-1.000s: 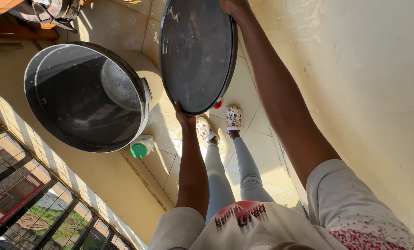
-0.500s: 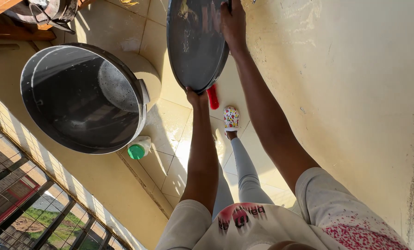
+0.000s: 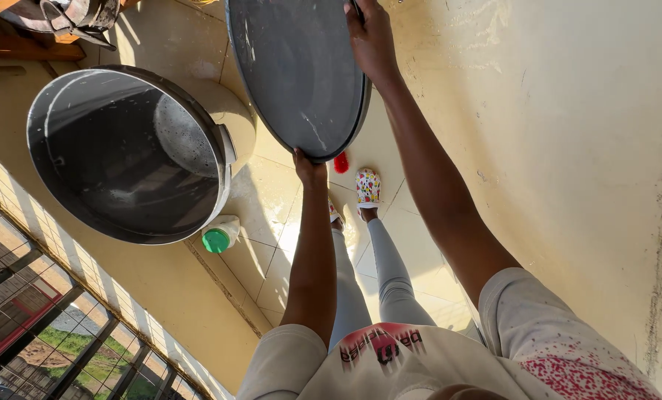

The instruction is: The person is cleaning a large grey plastic bucket and its black lid using water from a tap and a brush.

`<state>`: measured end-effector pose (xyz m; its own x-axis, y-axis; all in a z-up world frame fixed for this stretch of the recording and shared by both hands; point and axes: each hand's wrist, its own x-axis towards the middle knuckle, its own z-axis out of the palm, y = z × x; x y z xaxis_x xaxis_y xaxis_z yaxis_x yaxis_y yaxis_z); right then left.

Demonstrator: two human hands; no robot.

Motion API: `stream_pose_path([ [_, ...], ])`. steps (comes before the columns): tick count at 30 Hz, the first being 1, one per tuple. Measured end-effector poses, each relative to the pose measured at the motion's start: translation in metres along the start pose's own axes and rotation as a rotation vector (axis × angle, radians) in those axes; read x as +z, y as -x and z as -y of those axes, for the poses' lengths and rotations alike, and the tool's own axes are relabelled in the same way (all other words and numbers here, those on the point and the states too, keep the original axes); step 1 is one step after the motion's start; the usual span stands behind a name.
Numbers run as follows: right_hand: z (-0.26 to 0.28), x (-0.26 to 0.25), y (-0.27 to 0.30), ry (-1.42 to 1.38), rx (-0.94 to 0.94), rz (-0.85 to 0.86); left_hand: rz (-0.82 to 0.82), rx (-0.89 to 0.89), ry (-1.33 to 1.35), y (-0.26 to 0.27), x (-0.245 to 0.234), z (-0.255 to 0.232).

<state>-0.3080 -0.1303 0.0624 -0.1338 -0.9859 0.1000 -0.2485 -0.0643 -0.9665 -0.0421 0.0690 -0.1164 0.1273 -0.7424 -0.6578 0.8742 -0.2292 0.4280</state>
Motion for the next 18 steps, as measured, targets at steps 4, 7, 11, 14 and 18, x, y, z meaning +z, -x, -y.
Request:
stream_pose_path([
  [4, 0.061, 0.011, 0.013, -0.032, -0.021, -0.041, -0.271, -0.174, 0.346, -0.022, 0.017, 0.065],
  [7, 0.053, 0.006, 0.003, -0.011, -0.077, -0.006, -0.188, -0.151, 0.328, -0.023, 0.010, 0.051],
  [11, 0.011, -0.021, -0.036, -0.093, -0.098, -0.009, -0.059, -0.136, 0.042, -0.002, 0.008, -0.014],
  [14, 0.018, -0.044, -0.037, 0.027, 0.511, 0.105, 0.136, -0.154, -0.198, -0.009, -0.026, -0.050],
  [18, -0.001, -0.064, -0.017, 0.012, 0.349, 0.041, 0.162, 0.004, -0.278, -0.052, -0.003, -0.082],
])
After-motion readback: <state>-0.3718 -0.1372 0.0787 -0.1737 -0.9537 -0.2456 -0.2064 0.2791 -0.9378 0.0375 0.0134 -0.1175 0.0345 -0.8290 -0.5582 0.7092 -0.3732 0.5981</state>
